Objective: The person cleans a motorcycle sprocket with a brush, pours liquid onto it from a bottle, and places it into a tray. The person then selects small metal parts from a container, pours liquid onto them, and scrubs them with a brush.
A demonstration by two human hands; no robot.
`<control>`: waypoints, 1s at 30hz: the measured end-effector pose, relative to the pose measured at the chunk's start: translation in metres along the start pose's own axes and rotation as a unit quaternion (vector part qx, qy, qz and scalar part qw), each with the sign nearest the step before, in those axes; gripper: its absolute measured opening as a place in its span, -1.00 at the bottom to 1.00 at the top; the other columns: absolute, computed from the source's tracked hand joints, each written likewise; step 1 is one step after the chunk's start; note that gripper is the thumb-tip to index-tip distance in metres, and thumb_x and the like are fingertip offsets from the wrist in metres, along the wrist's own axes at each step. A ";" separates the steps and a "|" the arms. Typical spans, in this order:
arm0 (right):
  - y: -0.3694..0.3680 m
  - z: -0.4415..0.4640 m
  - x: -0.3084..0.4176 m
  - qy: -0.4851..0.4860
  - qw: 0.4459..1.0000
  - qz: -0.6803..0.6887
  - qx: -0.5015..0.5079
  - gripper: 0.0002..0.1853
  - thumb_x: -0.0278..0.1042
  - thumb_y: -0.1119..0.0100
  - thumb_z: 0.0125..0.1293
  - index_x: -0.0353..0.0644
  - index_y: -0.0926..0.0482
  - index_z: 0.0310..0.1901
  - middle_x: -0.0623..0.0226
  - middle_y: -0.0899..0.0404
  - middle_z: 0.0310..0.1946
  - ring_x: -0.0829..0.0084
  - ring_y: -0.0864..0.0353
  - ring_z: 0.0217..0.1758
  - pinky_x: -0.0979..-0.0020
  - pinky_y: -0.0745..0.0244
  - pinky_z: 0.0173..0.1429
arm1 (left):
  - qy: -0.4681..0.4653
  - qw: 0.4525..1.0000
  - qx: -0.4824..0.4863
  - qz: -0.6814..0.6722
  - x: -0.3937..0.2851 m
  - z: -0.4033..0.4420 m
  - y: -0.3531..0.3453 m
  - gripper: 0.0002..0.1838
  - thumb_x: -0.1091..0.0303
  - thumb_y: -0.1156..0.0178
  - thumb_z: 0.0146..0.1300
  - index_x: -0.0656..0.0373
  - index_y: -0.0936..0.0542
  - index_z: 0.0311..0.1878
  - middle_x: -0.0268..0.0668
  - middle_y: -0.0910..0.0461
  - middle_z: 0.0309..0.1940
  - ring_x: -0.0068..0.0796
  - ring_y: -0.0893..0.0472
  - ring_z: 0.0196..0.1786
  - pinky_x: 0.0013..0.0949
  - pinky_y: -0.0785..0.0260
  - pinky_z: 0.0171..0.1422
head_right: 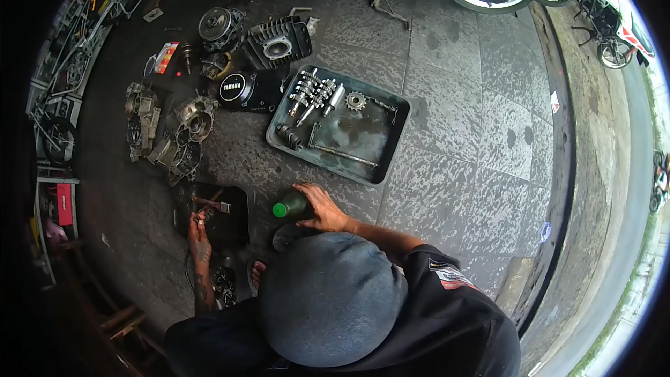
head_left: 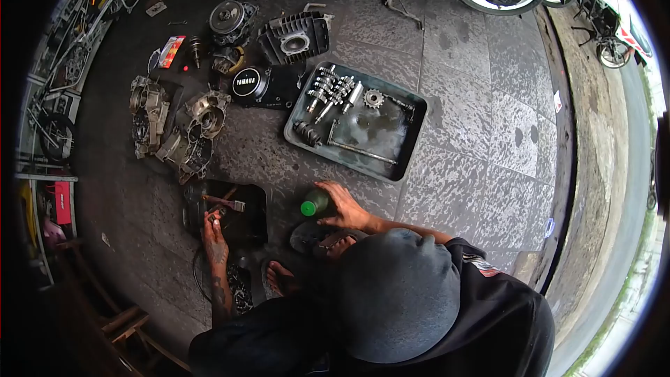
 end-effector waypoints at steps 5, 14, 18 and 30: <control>0.029 -0.049 0.014 0.000 0.994 0.061 -0.094 -0.08 -0.14 -0.46 0.02 -0.21 -0.13 0.36 0.01 -0.19 0.31 0.03 -0.09 0.45 0.07 0.00 0.47 | -0.053 0.996 0.058 -0.051 -0.051 -0.006 0.024 -0.62 0.12 0.17 0.51 0.27 -0.41 0.05 -0.15 -0.51 0.08 -0.27 -0.40 0.26 -0.29 -0.06 0.43; 0.183 -0.151 -0.112 -0.313 0.679 -0.369 -0.552 -0.37 -0.12 -0.11 0.34 -0.09 -0.19 0.39 0.04 -0.15 0.36 0.03 -0.03 0.47 -0.04 0.12 0.48 | -0.157 0.932 0.114 0.305 -0.059 0.024 0.085 -0.56 0.27 0.14 0.51 0.24 -0.28 0.36 -0.20 -0.55 0.06 -0.36 -0.45 0.26 -0.13 0.03 0.47; 0.195 -0.157 -0.138 -0.371 0.659 -0.402 -0.516 -0.38 -0.07 -0.07 0.36 -0.01 -0.19 0.40 0.11 -0.16 0.37 0.13 0.00 0.50 0.01 0.19 0.50 | -0.254 0.900 0.141 0.325 -0.196 0.055 0.075 -0.76 0.40 0.08 0.43 0.21 -0.47 0.06 -0.14 -0.56 0.05 -0.23 -0.30 0.42 0.01 0.11 0.49; 0.203 -0.154 -0.136 -0.406 0.670 -0.376 -0.495 -0.39 -0.09 -0.04 0.36 0.01 -0.18 0.40 0.18 -0.16 0.38 0.15 0.00 0.51 0.08 0.15 0.51 | -0.256 0.929 0.178 0.202 -0.284 0.088 -0.246 -0.75 0.09 -0.02 0.35 0.05 -0.51 -0.16 -0.22 -0.37 -0.16 -0.14 -0.34 0.00 -0.02 -0.16 -0.04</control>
Point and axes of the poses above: each hand's wrist, its own z-axis towards the middle knuckle, its own y-axis out of the back of the hand, x = y × z, the point moved 1 cm from there along z, towards the middle knuckle
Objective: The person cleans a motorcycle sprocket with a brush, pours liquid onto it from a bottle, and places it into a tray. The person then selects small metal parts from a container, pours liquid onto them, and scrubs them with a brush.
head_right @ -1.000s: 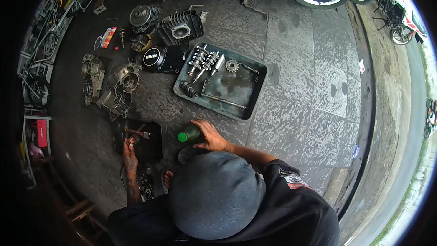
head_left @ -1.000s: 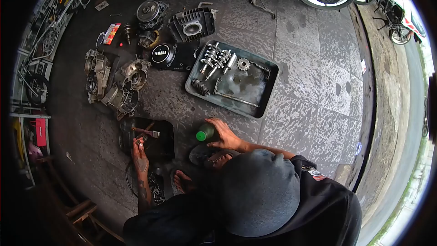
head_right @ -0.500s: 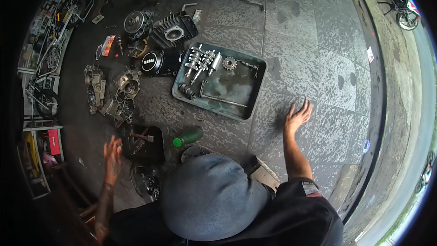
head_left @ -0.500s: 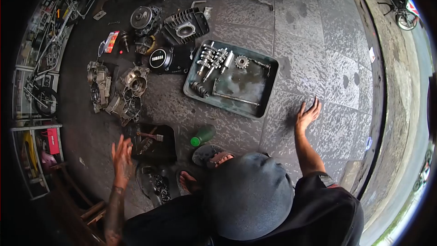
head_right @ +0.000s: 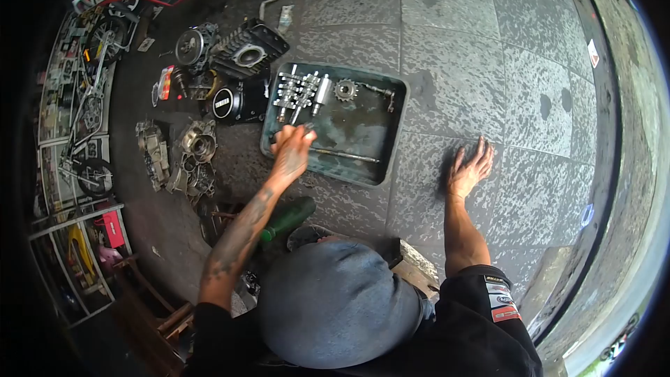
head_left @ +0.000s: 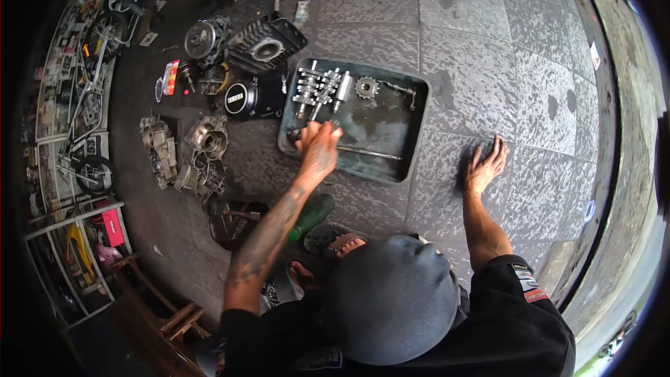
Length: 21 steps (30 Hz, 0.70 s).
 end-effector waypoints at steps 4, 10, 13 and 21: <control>-0.001 0.002 -0.003 0.003 1.000 0.010 -0.006 -0.39 -0.10 -0.05 0.35 -0.01 -0.20 0.39 0.17 -0.18 0.37 0.15 -0.04 0.49 0.09 0.14 0.51 | 0.058 0.992 0.096 -0.059 -0.029 0.039 -0.061 -0.69 0.01 0.04 0.35 0.03 -0.51 -0.13 -0.18 -0.37 -0.13 -0.10 -0.35 0.05 0.06 -0.16 0.04; -0.004 0.003 -0.005 0.004 1.000 0.001 -0.005 -0.39 -0.09 -0.04 0.35 -0.04 -0.20 0.39 0.16 -0.20 0.35 0.15 -0.06 0.48 0.09 0.14 0.52 | 0.125 0.984 0.129 -0.007 -0.033 0.071 -0.110 -0.68 0.01 0.04 0.32 0.02 -0.49 -0.07 -0.12 -0.40 -0.08 0.02 -0.37 0.13 0.23 -0.17 0.07; -0.002 0.004 -0.003 0.001 1.000 0.004 0.006 -0.39 -0.09 -0.04 0.35 -0.04 -0.20 0.39 0.17 -0.22 0.34 0.17 -0.08 0.47 0.09 0.15 0.52 | 0.082 0.995 0.040 0.030 -0.035 0.067 -0.114 -0.66 0.01 -0.02 0.30 0.02 -0.45 -0.02 -0.14 -0.41 -0.09 -0.01 -0.38 0.10 0.19 -0.17 0.04; -0.005 0.003 -0.004 -0.002 1.000 -0.003 0.008 -0.39 -0.10 -0.05 0.34 -0.06 -0.21 0.38 0.18 -0.25 0.32 0.20 -0.10 0.46 0.10 0.15 0.52 | 0.038 0.997 -0.026 0.062 -0.036 0.058 -0.094 -0.67 0.24 -0.34 0.04 -0.04 -0.44 -0.14 -0.30 -0.41 -0.17 -0.20 -0.39 0.00 -0.09 -0.12 0.02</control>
Point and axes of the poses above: each hand's wrist, its own z-axis towards the middle knuckle, its own y-axis out of the back of the hand, x = y × z, the point moved 1 cm from there along z, towards the middle knuckle
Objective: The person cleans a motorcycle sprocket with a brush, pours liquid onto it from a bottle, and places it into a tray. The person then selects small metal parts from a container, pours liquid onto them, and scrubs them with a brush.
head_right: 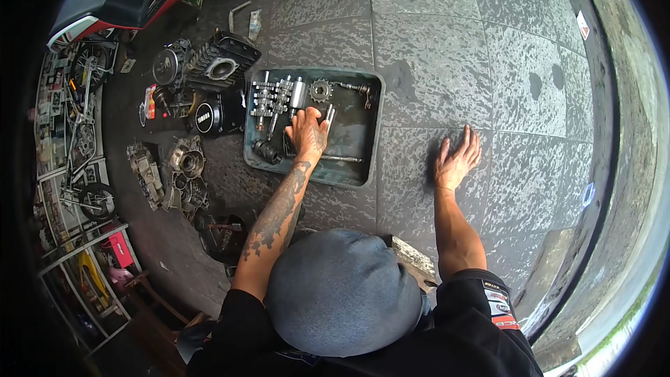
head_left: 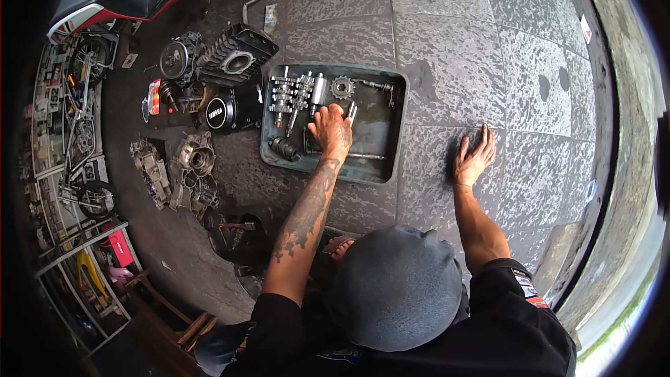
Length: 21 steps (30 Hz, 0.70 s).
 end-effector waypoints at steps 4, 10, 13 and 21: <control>0.003 -0.001 0.000 -0.001 1.000 0.013 -0.006 -0.39 -0.11 -0.06 0.34 -0.08 -0.21 0.38 0.18 -0.25 0.32 0.19 -0.10 0.46 0.09 0.15 0.52 | 0.003 0.999 -0.032 0.001 0.008 -0.006 0.011 -0.69 0.24 -0.34 0.05 -0.05 -0.44 -0.17 -0.32 -0.41 -0.19 -0.22 -0.40 -0.01 -0.10 -0.13 0.00; 0.009 0.005 0.002 0.106 0.991 0.036 -0.068 -0.48 -0.26 -0.18 0.27 -0.30 -0.37 0.22 0.00 -0.42 0.18 0.00 -0.34 0.27 0.06 -0.19 0.35 | -0.126 0.986 -0.103 -0.046 0.059 -0.025 0.105 -0.71 0.34 -0.36 0.02 -0.09 -0.48 -0.20 -0.46 -0.48 -0.24 -0.37 -0.46 -0.06 -0.22 -0.13 -0.06; 0.006 0.000 0.002 0.126 0.986 0.044 -0.096 -0.55 -0.24 -0.16 0.31 -0.35 -0.44 0.14 -0.04 -0.50 0.06 -0.03 -0.47 0.12 0.07 -0.36 0.21 | -0.081 0.995 0.018 -0.058 0.110 -0.066 0.173 -0.80 0.25 -0.21 0.21 -0.06 -0.42 -0.16 -0.40 -0.44 -0.25 -0.33 -0.46 -0.04 -0.15 -0.22 -0.01; -0.010 -0.329 0.108 0.651 0.584 -0.122 0.469 -0.67 -0.09 0.06 0.32 0.01 -0.62 -0.05 0.16 -0.61 -0.06 0.12 -0.57 0.05 0.02 -0.33 0.16 | 0.002 0.992 -0.096 -0.083 0.284 -0.253 0.308 -0.96 0.42 -0.03 0.30 0.08 -0.39 -0.29 -0.30 -0.43 -0.42 -0.18 -0.46 -0.22 -0.14 -0.35 -0.07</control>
Point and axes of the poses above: each hand's wrist, its own z-axis towards the middle knuckle, its own y-axis out of the back of the hand, x = y × z, the point moved 1 cm from there along z, towards the middle knuckle
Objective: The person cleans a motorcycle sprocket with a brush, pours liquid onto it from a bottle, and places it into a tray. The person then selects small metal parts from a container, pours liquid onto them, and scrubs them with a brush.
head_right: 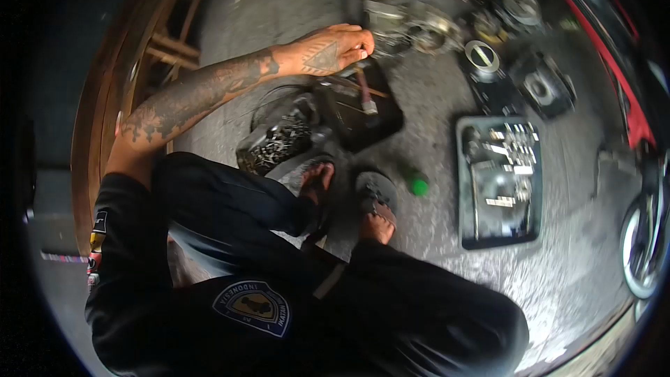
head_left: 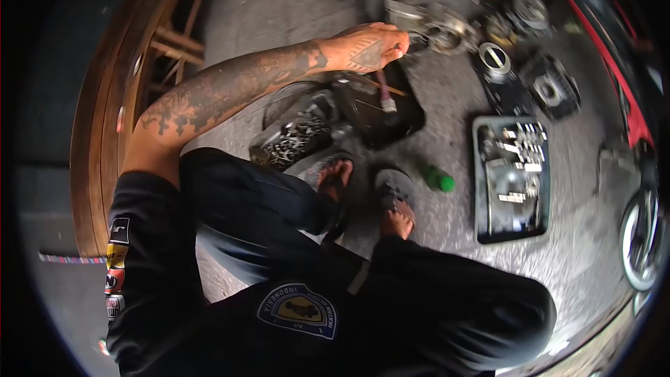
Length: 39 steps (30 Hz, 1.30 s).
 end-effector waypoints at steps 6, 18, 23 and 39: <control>0.017 0.007 0.007 -0.086 0.990 -0.097 0.049 -0.60 -0.11 0.11 0.32 -0.02 -0.50 0.12 0.17 -0.46 0.14 0.12 -0.43 0.23 0.02 -0.26 0.25 | 0.234 0.967 -0.077 -0.067 0.062 -0.189 0.022 -0.87 0.31 -0.03 0.40 0.15 -0.41 -0.14 -0.18 -0.53 -0.31 -0.23 -0.55 -0.22 -0.22 -0.39 -0.11; 0.530 -0.010 -0.095 0.137 0.929 0.029 -0.341 -0.66 -0.43 0.19 0.43 -0.36 -0.50 0.11 0.13 -0.50 0.12 0.29 -0.47 0.19 0.32 -0.29 0.29 | 0.409 0.679 -0.426 -0.437 0.103 -0.378 -0.217 -0.80 0.56 -0.13 0.22 0.18 -0.52 -0.08 -0.21 -0.54 -0.31 -0.35 -0.60 -0.22 -0.34 -0.47 -0.15; 0.495 0.057 0.073 0.338 0.935 -0.062 -0.083 -0.74 -0.62 -0.09 0.19 -0.27 -0.57 -0.06 0.10 -0.59 -0.16 0.18 -0.63 -0.11 0.27 -0.51 -0.04 | 0.457 0.833 -0.296 -0.100 0.060 -0.334 -0.181 -0.76 0.59 -0.14 0.23 0.17 -0.54 -0.04 -0.30 -0.52 -0.29 -0.52 -0.54 -0.26 -0.49 -0.41 -0.17; 0.430 0.103 0.105 0.325 0.942 -0.049 0.073 -0.79 -0.55 -0.19 0.13 -0.22 -0.61 -0.16 0.19 -0.58 -0.36 0.15 -0.62 -0.34 0.22 -0.53 -0.25 | 0.386 0.914 -0.095 -0.075 0.063 -0.260 -0.229 -0.67 0.23 -0.35 -0.18 0.10 -0.60 -0.28 -0.13 -0.58 -0.09 -0.12 -0.63 -0.12 -0.12 -0.52 -0.10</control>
Point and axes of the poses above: each hand's wrist, its own z-axis towards the middle knuckle, its own y-axis out of the back of the hand, x = y × z, the point moved 1 cm from there along z, towards the middle knuckle
